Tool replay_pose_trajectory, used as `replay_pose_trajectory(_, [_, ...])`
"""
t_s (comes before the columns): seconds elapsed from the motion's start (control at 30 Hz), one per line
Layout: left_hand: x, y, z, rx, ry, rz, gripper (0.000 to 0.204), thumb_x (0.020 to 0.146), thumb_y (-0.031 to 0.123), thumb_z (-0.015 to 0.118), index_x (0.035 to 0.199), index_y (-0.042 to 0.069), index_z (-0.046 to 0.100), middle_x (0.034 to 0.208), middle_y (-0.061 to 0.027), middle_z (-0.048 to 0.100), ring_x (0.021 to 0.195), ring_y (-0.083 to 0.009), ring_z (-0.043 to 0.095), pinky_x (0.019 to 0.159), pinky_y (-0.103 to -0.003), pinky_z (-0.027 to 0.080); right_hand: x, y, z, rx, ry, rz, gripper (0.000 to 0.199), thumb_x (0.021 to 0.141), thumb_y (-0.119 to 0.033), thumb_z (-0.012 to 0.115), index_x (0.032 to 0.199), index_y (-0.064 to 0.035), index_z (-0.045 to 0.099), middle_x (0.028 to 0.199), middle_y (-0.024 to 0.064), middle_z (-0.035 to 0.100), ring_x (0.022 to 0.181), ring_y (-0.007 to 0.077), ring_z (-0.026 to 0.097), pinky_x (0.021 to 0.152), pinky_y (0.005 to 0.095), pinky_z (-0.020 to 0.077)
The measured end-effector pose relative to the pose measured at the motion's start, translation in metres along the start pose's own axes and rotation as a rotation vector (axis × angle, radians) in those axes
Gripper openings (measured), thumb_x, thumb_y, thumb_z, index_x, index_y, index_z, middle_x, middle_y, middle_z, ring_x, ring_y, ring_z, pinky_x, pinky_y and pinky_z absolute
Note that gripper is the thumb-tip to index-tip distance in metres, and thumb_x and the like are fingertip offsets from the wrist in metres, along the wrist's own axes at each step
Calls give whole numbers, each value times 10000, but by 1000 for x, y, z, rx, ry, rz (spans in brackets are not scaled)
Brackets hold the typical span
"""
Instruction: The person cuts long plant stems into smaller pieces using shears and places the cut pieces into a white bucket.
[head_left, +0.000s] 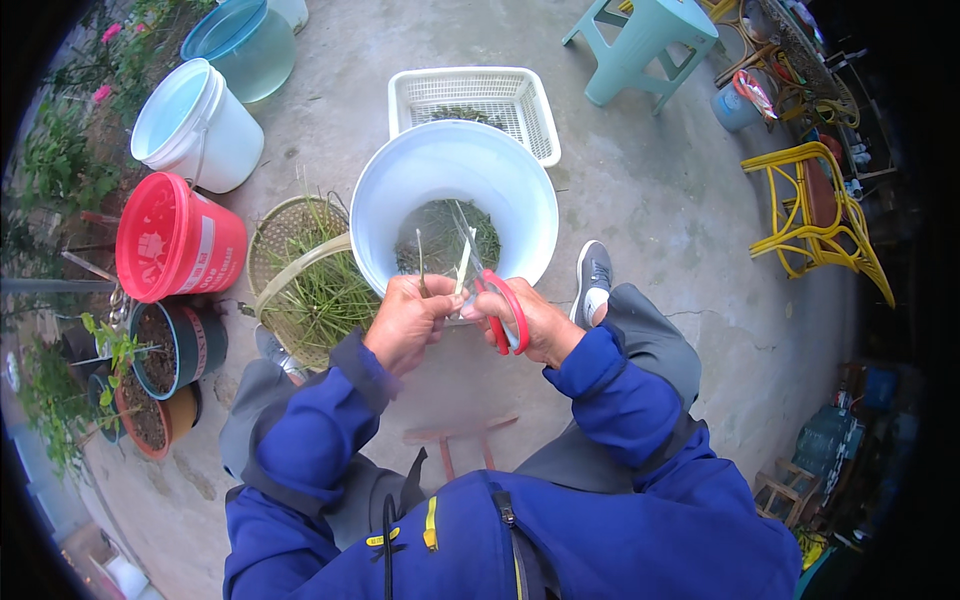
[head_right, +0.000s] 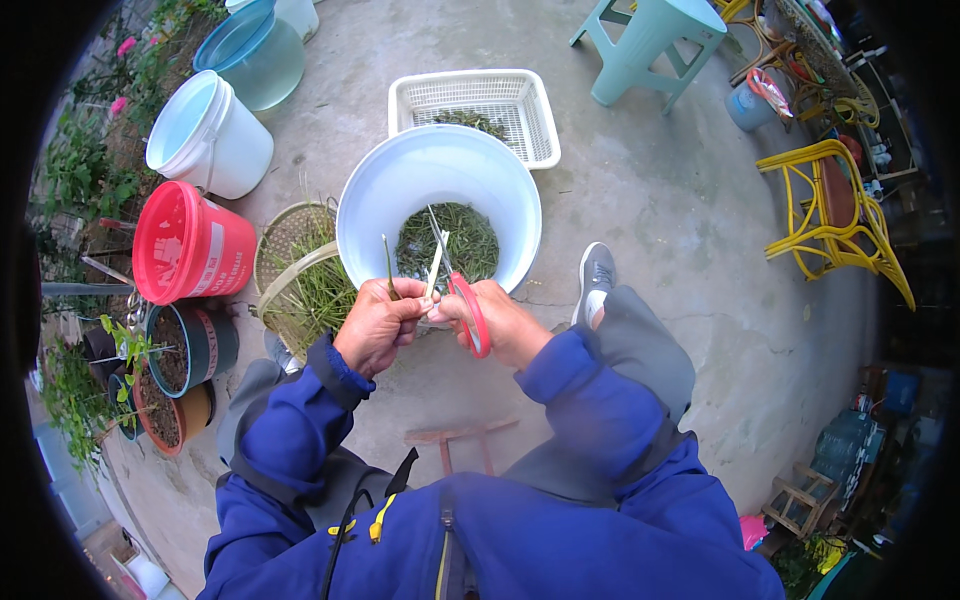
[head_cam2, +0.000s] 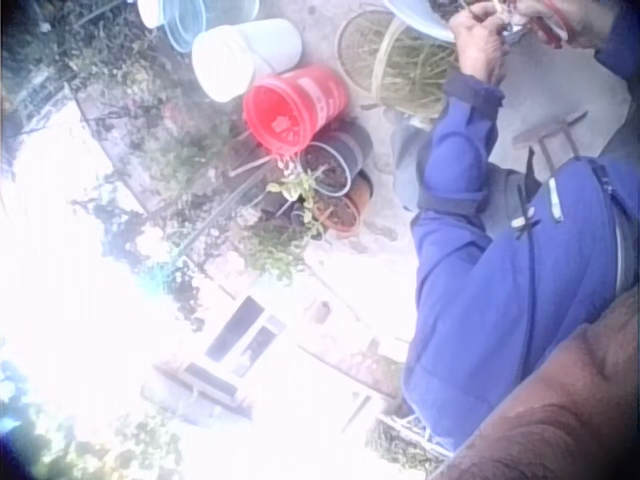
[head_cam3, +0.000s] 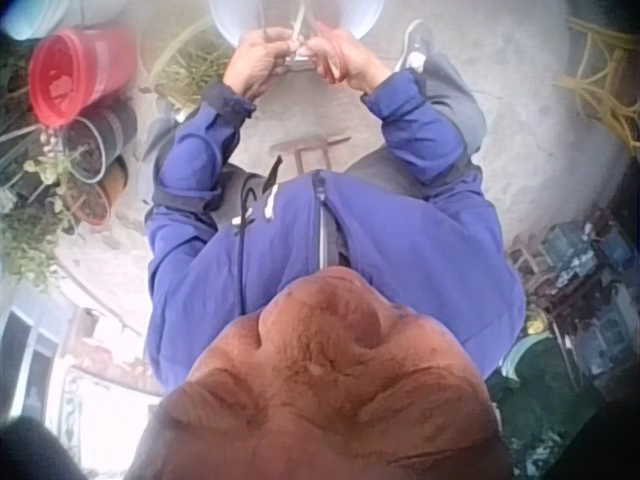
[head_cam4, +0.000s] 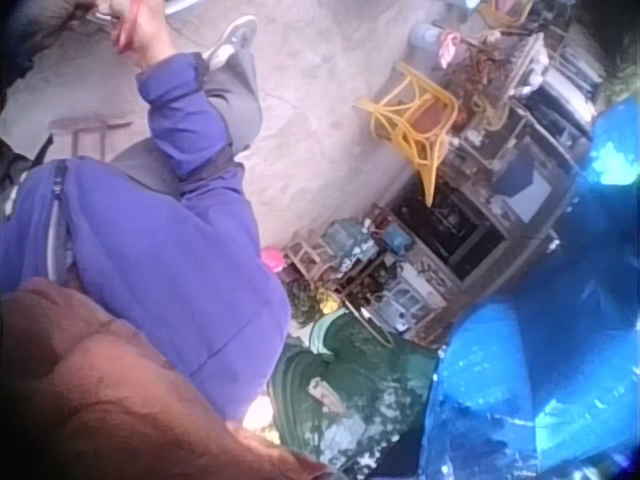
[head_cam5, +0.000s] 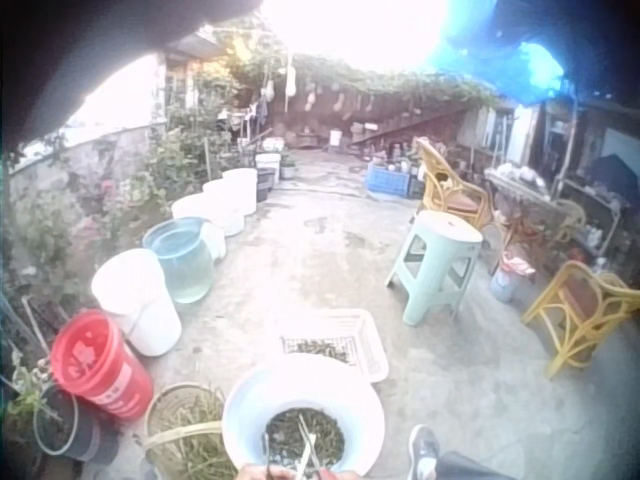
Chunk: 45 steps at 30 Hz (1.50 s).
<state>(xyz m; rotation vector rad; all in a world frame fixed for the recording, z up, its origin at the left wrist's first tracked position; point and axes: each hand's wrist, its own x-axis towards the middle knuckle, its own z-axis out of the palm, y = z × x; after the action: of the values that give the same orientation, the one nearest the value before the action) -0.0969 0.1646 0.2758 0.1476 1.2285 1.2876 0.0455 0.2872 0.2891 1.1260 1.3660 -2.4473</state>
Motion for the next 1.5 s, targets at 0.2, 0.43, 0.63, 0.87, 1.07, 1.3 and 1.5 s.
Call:
replay_pose_trajectory(0.2, [0,2,2,-23,-30,-18,88,898,35,612,933,-19,671,700,3,593,461,-22,327,417,-198,231,2,1,-1,-83,46,-29,275,789,-229,668,620,-41,560,557,6,469,485,109,451,437,290,336])
replay_pose_trajectory(0.43, [4,0,-6,-44,-7,-91,72,906,36,618,914,-20,662,695,-7,587,454,-24,320,405,-203,220,8,7,2,-190,109,26,283,778,-187,656,570,-46,526,522,7,460,446,109,430,411,306,316])
replay_pose_trajectory(0.63, [8,-2,-9,-36,79,-31,80,910,59,631,926,-15,656,633,34,516,457,-22,314,403,-202,220,12,17,4,-147,113,116,267,771,-165,675,587,-70,507,526,14,467,431,129,447,407,295,331])
replay_pose_trajectory(0.87, [13,1,-14,-58,160,61,114,855,110,723,822,51,632,603,70,471,452,-17,325,405,-208,227,2,10,1,-107,51,53,277,785,-273,690,693,-66,530,581,10,457,482,118,473,428,277,356])
replay_pose_trajectory(1.07, [10,2,-1,44,151,154,51,882,76,678,875,25,674,652,37,564,465,-12,376,410,-193,261,-1,9,6,-164,19,26,353,803,-343,700,636,-82,530,577,-32,403,522,83,412,495,266,333])
replay_pose_trajectory(1.3, [13,-11,4,157,77,289,66,886,93,677,887,29,693,676,35,597,487,-6,415,426,-185,290,-7,1,9,-297,46,-6,400,785,-373,699,607,-51,542,531,-24,417,487,90,394,468,286,299])
replay_pose_trajectory(1.5, [11,0,2,123,31,242,86,874,73,667,901,-3,700,735,-5,644,605,-50,515,544,-216,392,0,10,4,-429,70,-146,376,741,-297,694,551,-17,532,490,1,421,460,111,406,454,325,322])
